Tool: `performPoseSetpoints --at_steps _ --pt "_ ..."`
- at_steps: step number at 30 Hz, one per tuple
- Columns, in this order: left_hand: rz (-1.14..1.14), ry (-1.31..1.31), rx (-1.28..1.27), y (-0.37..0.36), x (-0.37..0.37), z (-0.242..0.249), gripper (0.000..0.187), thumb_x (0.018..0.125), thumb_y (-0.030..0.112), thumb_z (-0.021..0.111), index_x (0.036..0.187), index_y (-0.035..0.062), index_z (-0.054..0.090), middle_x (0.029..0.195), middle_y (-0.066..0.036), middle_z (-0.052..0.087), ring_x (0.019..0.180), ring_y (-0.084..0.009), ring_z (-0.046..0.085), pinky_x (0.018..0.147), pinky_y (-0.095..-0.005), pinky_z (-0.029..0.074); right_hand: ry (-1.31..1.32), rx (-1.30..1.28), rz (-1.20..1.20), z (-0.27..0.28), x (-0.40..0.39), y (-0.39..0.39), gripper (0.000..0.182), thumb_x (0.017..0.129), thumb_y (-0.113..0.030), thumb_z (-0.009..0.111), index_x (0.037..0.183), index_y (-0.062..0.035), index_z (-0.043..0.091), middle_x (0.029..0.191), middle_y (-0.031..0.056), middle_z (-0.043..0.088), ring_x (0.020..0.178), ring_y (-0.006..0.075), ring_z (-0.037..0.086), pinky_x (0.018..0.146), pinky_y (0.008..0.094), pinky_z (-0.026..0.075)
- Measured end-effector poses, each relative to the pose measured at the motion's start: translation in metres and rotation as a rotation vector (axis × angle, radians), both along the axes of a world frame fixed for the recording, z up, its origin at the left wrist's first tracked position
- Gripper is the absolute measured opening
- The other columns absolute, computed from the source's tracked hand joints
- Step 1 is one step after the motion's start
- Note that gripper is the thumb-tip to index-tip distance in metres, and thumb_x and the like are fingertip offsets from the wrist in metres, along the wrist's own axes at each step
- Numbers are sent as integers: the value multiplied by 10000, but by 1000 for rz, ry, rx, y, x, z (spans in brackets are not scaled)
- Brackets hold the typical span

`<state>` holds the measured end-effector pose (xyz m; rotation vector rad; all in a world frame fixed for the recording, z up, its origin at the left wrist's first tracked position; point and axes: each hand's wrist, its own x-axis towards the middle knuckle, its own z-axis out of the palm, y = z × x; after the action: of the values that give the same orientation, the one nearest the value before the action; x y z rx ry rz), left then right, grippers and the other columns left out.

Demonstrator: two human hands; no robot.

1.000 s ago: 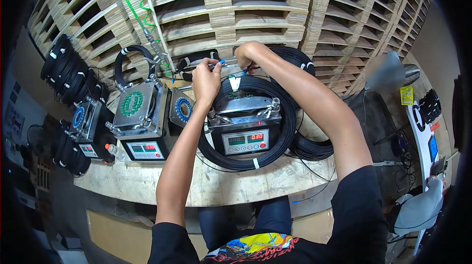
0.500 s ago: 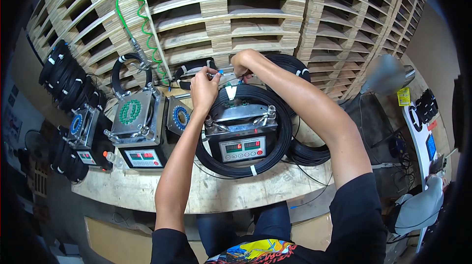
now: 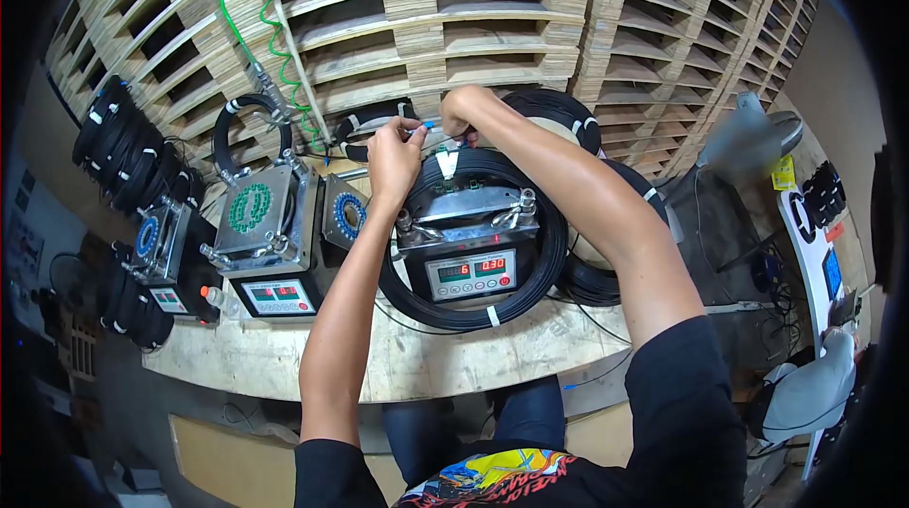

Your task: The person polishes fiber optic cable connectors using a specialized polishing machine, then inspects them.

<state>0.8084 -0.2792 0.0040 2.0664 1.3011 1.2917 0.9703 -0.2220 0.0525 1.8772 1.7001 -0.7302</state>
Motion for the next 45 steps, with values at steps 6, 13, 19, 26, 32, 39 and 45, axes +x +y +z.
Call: performPoseSetpoints --at_steps 6,13,19,26,32,39,45 --pt "-3 -10 -70 -2 1 6 208 856 213 739 946 26 737 746 -169 686 698 -333 677 657 -421 511 106 338 86 14 24 -53 188 818 -201 735 809 -13 728 727 134 720 653 239 691 572 373 529" --pt "11 -2 -65 -1 -1 4 213 846 222 744 942 32 742 732 -155 683 685 -322 672 652 -413 511 323 669 352 20 37 -73 141 776 -66 758 873 2 682 778 135 700 764 278 676 650 386 522" --pt "-16 -33 -101 -1 1 4 236 840 238 748 956 33 748 700 -134 672 643 -296 660 637 -398 508 378 937 407 -5 37 -83 134 732 -8 711 860 -21 674 797 170 685 818 328 679 685 411 522" --pt "-43 68 -32 -2 1 5 234 882 235 716 989 30 748 803 -182 706 738 -349 694 677 -420 528 410 970 341 -17 36 -84 174 707 -5 680 869 -65 663 920 199 680 845 380 676 696 457 528" --pt "-167 367 114 -1 -2 28 199 918 196 660 1020 36 718 877 -227 703 856 -411 682 742 -497 538 383 1057 134 -6 21 -115 148 776 -43 686 916 -91 701 924 118 722 938 360 686 780 480 545" --pt "-278 395 66 14 -9 39 216 932 200 638 1089 52 650 877 -242 693 879 -437 669 719 -514 533 336 969 62 -5 24 -111 158 778 -91 716 934 -118 711 1011 128 725 1000 356 682 820 477 552" --pt "-360 776 185 13 -6 57 148 880 199 674 871 72 748 841 -200 709 823 -389 694 704 -476 558 373 945 -10 -11 27 -107 191 776 -165 772 955 -134 714 1039 128 720 1023 363 677 838 481 551"
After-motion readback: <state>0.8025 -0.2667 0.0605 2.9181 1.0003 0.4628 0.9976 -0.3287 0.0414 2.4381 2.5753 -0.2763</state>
